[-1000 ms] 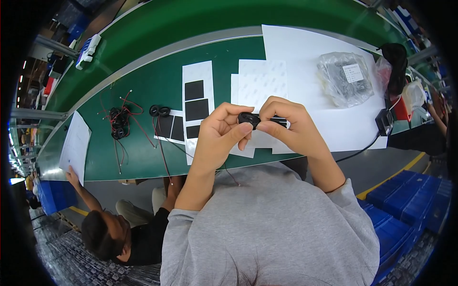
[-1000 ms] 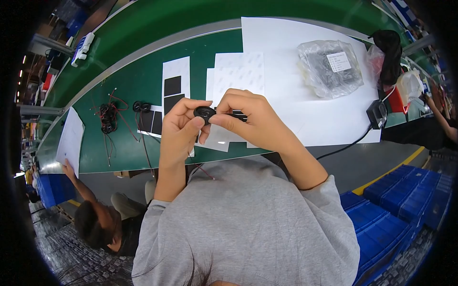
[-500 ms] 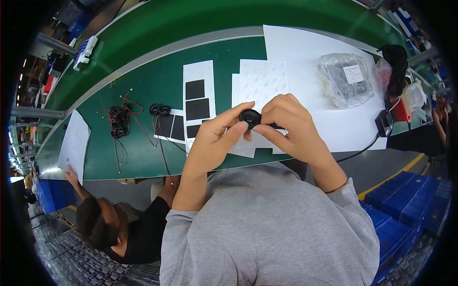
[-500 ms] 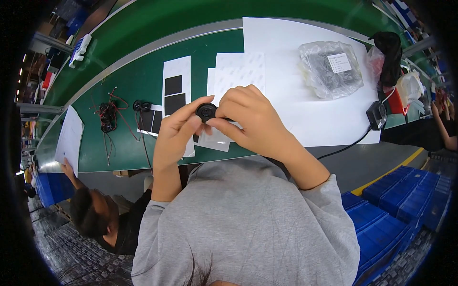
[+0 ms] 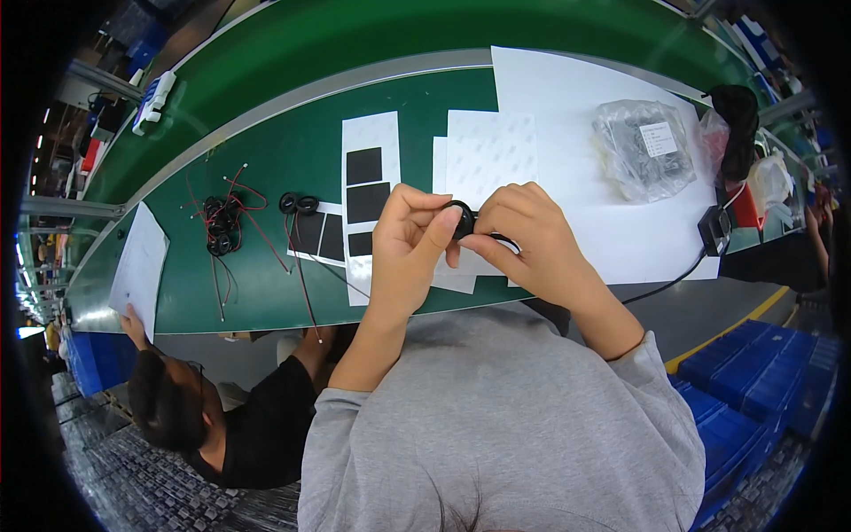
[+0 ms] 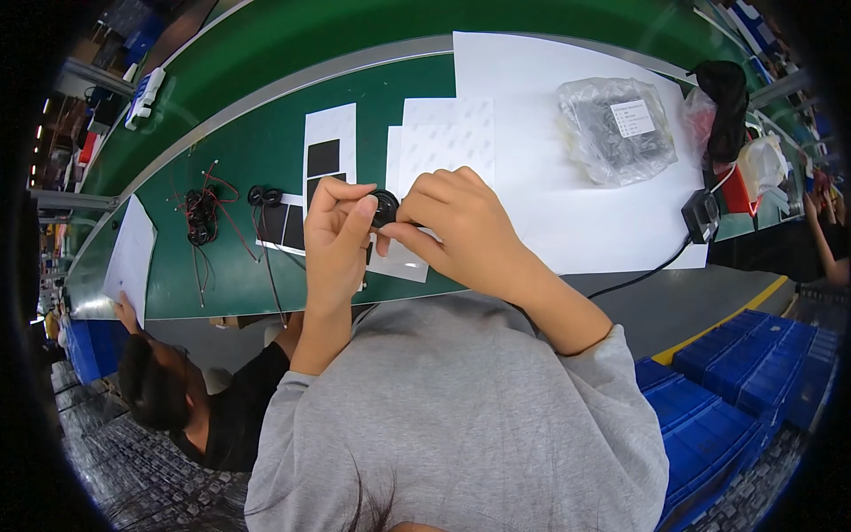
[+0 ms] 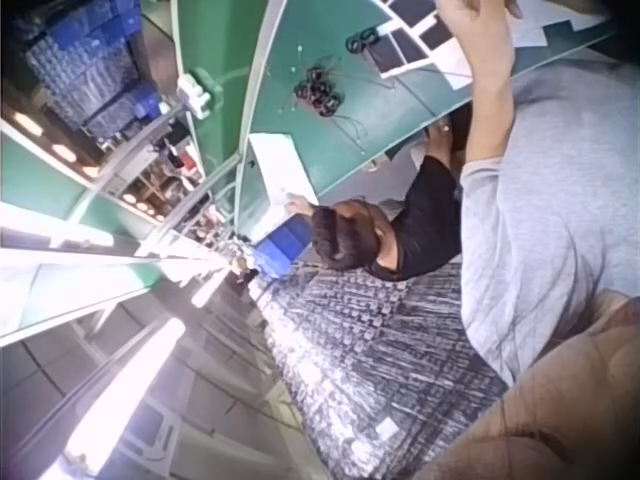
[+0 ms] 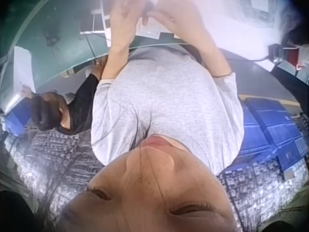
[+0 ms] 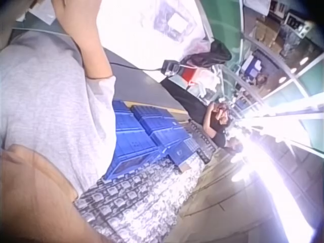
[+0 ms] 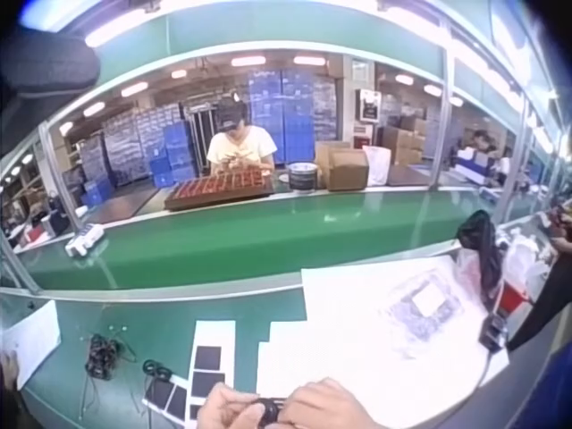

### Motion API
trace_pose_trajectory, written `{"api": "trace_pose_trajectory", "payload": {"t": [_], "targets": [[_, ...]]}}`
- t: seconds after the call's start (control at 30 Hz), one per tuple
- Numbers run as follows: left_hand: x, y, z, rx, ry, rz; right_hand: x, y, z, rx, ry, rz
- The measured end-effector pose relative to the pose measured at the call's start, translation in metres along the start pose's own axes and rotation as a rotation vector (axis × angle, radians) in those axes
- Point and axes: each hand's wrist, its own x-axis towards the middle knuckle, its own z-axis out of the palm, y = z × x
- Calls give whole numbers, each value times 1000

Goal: Manually attaching adhesive foam strips to small circular electronic components, such as speakers or buzzers, on an assembly line.

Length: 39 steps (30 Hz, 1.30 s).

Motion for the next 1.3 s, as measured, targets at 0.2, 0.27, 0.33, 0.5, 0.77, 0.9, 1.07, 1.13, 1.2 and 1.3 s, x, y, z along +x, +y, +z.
{"api": "trace_pose_trajectory", "payload": {"t": [0.2,0.27,0.33,0.5,0.77,0.9,1.07,1.13,1.2,1.3], "targets": [[0,4,4,48,-63,17,-3,1,-2,6,5,59],[-1,5,3,42,-57,5,-4,-1,-2,-7,3,89],[-2,4,2,37,-50,-6,-3,-4,-3,-19,-32,163],[-1,3,0,-90,-48,-84,-1,2,-2,173,-72,190],[-2,1,4,-122,4,-26,0,4,1,399,-71,212],[-2,-2,7,70,97,78,-1,-8,-3,244,-57,140],[0,-10,8,129,140,156,-2,-9,-1,208,-34,114],[0,-10,7,162,154,178,-1,-8,-1,238,-33,127],[0,-5,6,19,147,58,0,-3,-1,252,-24,157],[-1,-2,3,-80,75,13,1,1,0,300,-17,201]]}}
